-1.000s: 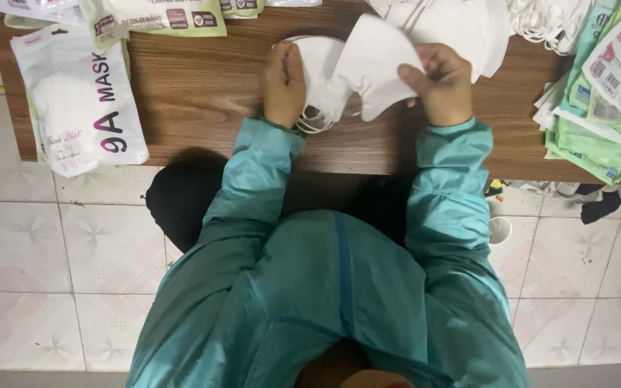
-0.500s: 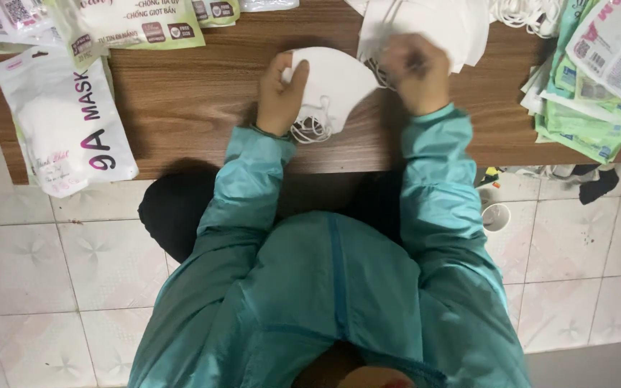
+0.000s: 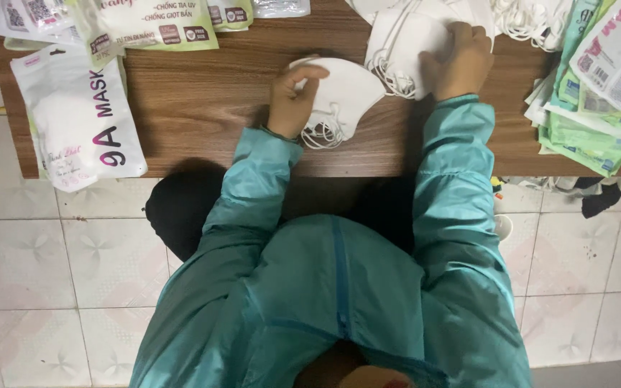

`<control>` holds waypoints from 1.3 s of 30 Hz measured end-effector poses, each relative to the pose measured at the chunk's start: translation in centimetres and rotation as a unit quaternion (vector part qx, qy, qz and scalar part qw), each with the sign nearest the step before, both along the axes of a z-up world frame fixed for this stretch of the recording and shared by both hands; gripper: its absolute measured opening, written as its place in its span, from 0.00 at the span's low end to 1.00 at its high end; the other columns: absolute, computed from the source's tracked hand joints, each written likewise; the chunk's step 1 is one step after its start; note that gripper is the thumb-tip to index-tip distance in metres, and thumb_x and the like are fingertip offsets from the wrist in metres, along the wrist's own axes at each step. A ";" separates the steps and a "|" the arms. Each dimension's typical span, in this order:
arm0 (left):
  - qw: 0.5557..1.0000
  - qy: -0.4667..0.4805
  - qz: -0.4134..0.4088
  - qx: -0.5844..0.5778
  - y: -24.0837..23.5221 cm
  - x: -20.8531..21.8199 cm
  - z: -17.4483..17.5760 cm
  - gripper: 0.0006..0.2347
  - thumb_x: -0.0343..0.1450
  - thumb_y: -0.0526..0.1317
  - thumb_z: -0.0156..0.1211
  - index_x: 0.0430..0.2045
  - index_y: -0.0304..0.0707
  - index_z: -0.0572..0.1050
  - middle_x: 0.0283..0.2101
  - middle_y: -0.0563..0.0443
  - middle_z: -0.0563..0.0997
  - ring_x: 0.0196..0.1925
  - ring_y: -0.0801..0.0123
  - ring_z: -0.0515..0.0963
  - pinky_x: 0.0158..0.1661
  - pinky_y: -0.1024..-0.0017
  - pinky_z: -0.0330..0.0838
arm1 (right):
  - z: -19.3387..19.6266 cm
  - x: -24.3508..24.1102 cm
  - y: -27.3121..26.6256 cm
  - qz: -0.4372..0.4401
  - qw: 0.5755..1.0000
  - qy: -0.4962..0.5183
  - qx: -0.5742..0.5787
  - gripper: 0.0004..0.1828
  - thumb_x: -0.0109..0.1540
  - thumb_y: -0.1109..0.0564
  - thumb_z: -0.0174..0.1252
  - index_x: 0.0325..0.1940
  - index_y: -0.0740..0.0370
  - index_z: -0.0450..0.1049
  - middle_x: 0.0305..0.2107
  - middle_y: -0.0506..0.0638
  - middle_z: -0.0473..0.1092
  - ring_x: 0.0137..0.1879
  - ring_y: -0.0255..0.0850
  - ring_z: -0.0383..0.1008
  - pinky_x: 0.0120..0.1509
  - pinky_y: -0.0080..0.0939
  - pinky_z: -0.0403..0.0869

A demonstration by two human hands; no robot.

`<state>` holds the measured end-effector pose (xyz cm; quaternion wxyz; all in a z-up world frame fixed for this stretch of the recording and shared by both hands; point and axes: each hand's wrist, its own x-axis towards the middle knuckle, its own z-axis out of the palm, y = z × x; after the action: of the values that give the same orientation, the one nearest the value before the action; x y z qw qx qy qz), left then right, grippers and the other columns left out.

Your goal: The person sits at a wooden table and repeatedly picks up white face masks, aligns them, and stacks them into a neat pile. They then place the stack into a plastic packaging bag and set it aside. The process is repeated with additional masks.

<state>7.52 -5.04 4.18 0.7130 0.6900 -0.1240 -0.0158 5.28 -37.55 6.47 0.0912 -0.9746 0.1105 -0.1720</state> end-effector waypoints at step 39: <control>0.991 0.133 -0.003 -0.023 -0.6 0.2 -3.3 0.07 0.71 0.41 0.66 0.33 0.39 0.85 0.39 0.56 0.84 0.42 0.75 0.81 0.44 0.75 0.76 | -1.7 -0.4 -2.5 -0.010 0.997 0.077 0.015 0.35 0.54 0.42 0.76 0.61 0.56 0.74 0.48 0.62 0.70 0.50 0.64 0.68 0.46 0.66 0.72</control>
<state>7.69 -5.69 0.88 0.7386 0.6649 -0.0308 -0.1067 4.84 -40.01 4.79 0.0954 -0.9824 0.1291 -0.0959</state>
